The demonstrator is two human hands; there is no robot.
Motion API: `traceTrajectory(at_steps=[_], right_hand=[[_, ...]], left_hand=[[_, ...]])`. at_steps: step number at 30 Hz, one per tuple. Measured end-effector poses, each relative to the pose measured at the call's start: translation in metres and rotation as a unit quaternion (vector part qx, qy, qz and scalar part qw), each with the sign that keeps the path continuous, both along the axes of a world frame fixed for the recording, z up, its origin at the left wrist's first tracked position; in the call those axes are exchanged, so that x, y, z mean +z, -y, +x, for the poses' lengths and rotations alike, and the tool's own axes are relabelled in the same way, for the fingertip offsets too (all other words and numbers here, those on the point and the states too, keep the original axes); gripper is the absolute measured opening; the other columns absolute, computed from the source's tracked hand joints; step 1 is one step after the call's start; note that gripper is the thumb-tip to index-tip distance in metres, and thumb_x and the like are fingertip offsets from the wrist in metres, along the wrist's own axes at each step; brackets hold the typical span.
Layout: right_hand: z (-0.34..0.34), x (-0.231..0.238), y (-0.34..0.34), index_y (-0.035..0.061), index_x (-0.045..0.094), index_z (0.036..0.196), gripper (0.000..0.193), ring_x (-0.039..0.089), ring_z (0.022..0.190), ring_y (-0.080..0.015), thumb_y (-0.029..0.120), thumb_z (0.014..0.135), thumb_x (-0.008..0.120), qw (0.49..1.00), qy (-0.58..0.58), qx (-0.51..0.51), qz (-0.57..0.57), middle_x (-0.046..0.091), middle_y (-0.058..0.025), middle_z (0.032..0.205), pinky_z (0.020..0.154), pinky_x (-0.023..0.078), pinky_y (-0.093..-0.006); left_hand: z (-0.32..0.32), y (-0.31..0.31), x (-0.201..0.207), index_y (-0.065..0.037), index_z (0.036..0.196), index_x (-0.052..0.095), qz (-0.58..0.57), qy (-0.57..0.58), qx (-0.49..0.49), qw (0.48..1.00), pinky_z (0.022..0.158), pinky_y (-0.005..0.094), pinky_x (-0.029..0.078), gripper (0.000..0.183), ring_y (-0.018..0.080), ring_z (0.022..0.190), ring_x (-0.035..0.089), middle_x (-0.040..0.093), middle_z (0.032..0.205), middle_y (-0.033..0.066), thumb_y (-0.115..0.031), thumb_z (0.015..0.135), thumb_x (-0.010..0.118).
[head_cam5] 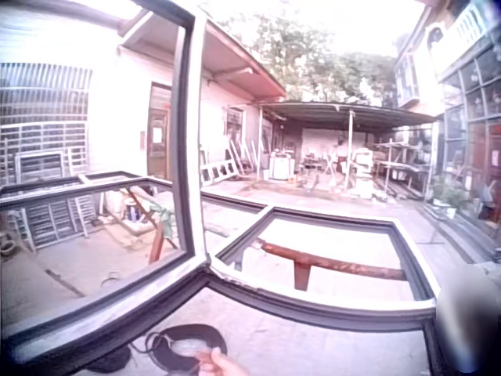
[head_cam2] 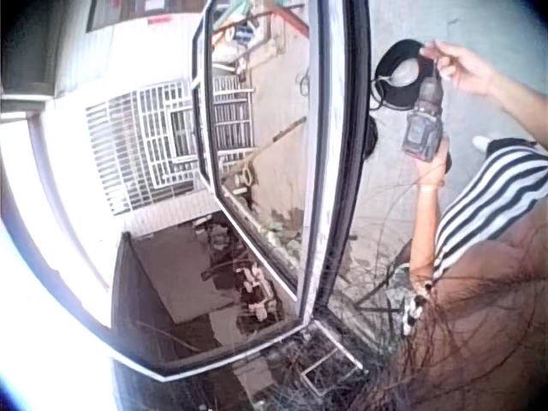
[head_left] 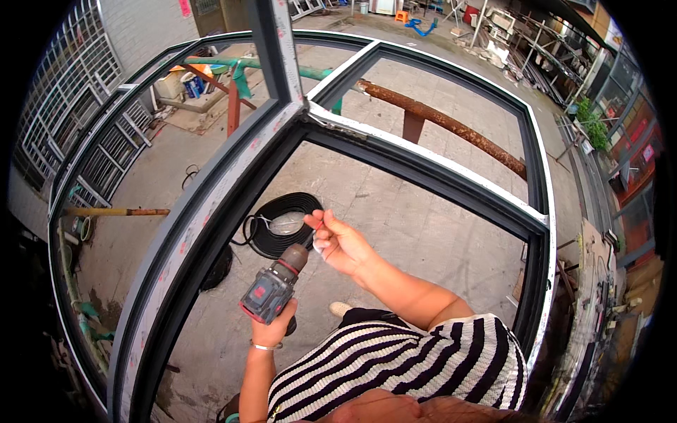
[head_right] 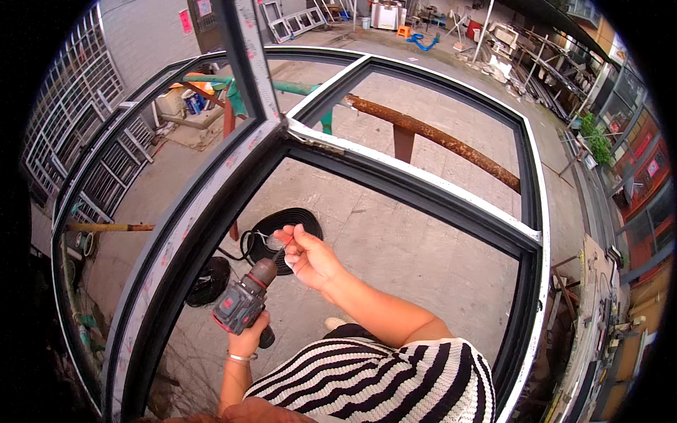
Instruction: The person holds a white window frame and uses a yellow tool and a drill to attach hardware to the frame. They use pliers to adjust a component and pick up screws from a container.
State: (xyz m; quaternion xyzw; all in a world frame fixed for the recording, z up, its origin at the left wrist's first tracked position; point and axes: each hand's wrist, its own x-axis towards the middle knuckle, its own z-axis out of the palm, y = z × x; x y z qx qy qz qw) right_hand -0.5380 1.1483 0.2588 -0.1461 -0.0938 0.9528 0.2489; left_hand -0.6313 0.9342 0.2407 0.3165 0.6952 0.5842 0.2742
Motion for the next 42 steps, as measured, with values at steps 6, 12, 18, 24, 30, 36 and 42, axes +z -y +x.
traceTrajectory(at_steps=[6,12,18,24,30,36,42], right_hand=[[0.007,0.005,-0.054,0.0036,0.059,0.107,0.029,0.049,0.059,-0.0059,0.028,0.092,0.063,0.998,0.034,-0.055,0.014,0.063,-0.0098,0.102,0.054,0.042,-0.021],[-0.004,0.01,-0.097,0.002,0.059,0.106,0.028,0.047,0.059,-0.0061,0.027,0.094,0.061,0.997,0.035,-0.062,0.025,0.062,-0.0074,0.092,0.053,0.041,-0.0216],[-0.012,0.014,-0.142,0.0025,0.061,0.104,0.024,0.046,0.059,-0.0067,0.025,0.096,0.058,0.995,0.052,-0.038,0.082,0.06,-0.0041,0.085,0.052,0.039,-0.0221],[-0.029,0.012,-0.157,0.0022,0.061,0.109,0.027,0.046,0.058,-0.0068,0.027,0.097,0.056,0.989,0.088,-0.069,0.097,0.061,-0.0046,0.085,0.053,0.04,-0.0222],[-0.033,0.011,-0.178,0.0018,0.063,0.107,0.026,0.048,0.059,-0.0068,0.025,0.096,0.059,0.985,0.097,-0.081,0.119,0.061,-0.0028,0.081,0.052,0.039,-0.0215],[-0.008,0.032,-0.164,0.0024,0.065,0.102,0.031,0.042,0.055,-0.0073,0.032,0.094,0.062,0.956,0.252,-0.099,0.113,0.059,-0.0008,0.076,0.051,0.034,-0.0201],[0.01,0.102,-0.229,-0.0026,0.068,0.088,0.041,0.063,0.083,-0.0378,0.032,0.096,0.048,0.342,0.52,-0.092,0.777,0.064,-0.0247,0.085,0.075,0.047,-0.0465]], left_hand=[[-0.005,-0.059,-0.009,-0.003,0.098,0.065,-0.002,-0.03,-0.053,0.998,0.067,0.0296,0.049,0.02,0.013,0.074,0.06,0.064,0.083,0.0023,-0.006,0.079,0.071],[-0.001,-0.106,-0.017,-0.002,0.107,0.064,0.027,-0.057,-0.061,0.996,0.067,0.0284,0.049,0.025,0.0124,0.073,0.059,0.062,0.085,0.003,-0.005,0.083,0.067],[-0.003,-0.149,-0.041,-0.001,0.116,0.061,0.05,0.007,-0.056,0.997,0.065,0.0282,0.05,0.032,0.0126,0.07,0.06,0.061,0.081,0.0033,-0.004,0.084,0.064],[0.002,-0.192,-0.034,0.001,0.112,0.061,0.052,0.023,-0.037,0.998,0.063,0.0274,0.049,0.029,0.0122,0.067,0.059,0.062,0.081,0.0043,-0.003,0.084,0.064],[0.003,-0.217,-0.034,0.001,0.11,0.061,0.085,0.028,-0.017,0.996,0.061,0.0264,0.049,0.028,0.0117,0.066,0.06,0.063,0.081,0.0049,-0.003,0.083,0.066],[-0.003,-0.217,-0.039,0.001,0.114,0.06,0.067,-0.003,-0.034,0.997,0.06,0.0262,0.049,0.031,0.0119,0.067,0.06,0.063,0.085,0.0044,-0.003,0.084,0.065],[-0.014,-0.209,-0.013,-0.001,0.118,0.058,0.032,0.106,-0.081,0.991,0.063,0.0268,0.048,0.034,0.0114,0.068,0.059,0.061,0.082,0.0033,-0.006,0.085,0.067]])
